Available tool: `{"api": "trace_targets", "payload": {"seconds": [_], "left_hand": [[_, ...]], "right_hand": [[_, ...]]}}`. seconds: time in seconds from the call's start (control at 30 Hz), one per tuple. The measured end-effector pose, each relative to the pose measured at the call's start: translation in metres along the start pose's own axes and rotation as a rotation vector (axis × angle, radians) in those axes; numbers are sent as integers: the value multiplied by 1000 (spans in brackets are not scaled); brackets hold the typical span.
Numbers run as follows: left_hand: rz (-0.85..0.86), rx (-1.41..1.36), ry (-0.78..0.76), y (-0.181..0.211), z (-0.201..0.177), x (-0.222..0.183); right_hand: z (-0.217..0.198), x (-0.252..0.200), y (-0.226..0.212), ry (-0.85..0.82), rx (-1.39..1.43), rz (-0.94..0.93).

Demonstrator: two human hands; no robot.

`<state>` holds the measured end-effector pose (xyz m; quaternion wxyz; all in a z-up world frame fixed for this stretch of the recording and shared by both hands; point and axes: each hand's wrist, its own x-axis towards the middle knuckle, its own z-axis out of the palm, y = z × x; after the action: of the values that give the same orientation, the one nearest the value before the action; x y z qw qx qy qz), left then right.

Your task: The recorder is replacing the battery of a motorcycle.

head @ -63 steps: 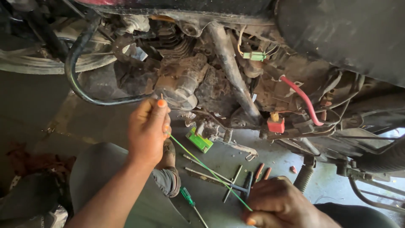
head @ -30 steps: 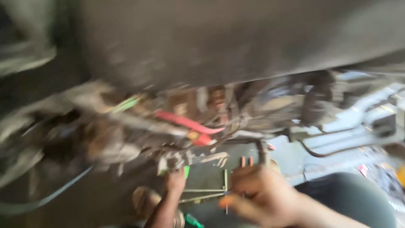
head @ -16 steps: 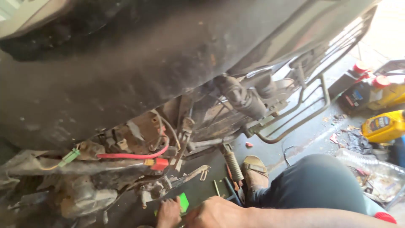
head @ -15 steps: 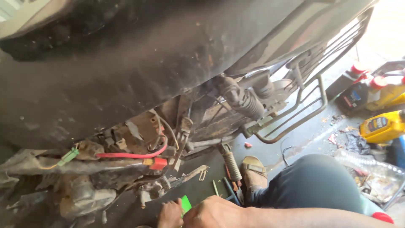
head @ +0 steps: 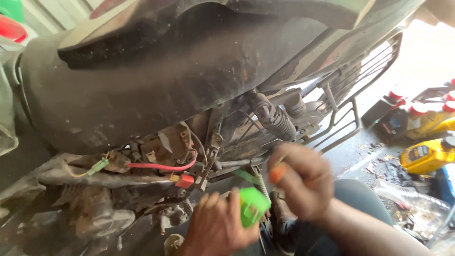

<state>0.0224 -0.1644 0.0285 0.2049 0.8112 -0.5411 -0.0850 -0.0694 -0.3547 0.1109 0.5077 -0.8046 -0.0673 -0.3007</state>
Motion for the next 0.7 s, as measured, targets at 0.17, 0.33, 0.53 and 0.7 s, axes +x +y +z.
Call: {"api": "trace_targets", "payload": {"seconds": [0.17, 0.33, 0.53, 0.7], "left_hand": [[16, 12, 49, 26, -51, 79], [63, 130, -210, 24, -20, 126], [57, 212, -238, 0, 35, 145], [102, 132, -161, 7, 19, 146]], "right_hand": [[-7, 1, 14, 356, 222, 53], [-11, 7, 6, 371, 141, 54], [-25, 2, 30, 337, -3, 72], [-39, 6, 43, 424, 87, 129]]}}
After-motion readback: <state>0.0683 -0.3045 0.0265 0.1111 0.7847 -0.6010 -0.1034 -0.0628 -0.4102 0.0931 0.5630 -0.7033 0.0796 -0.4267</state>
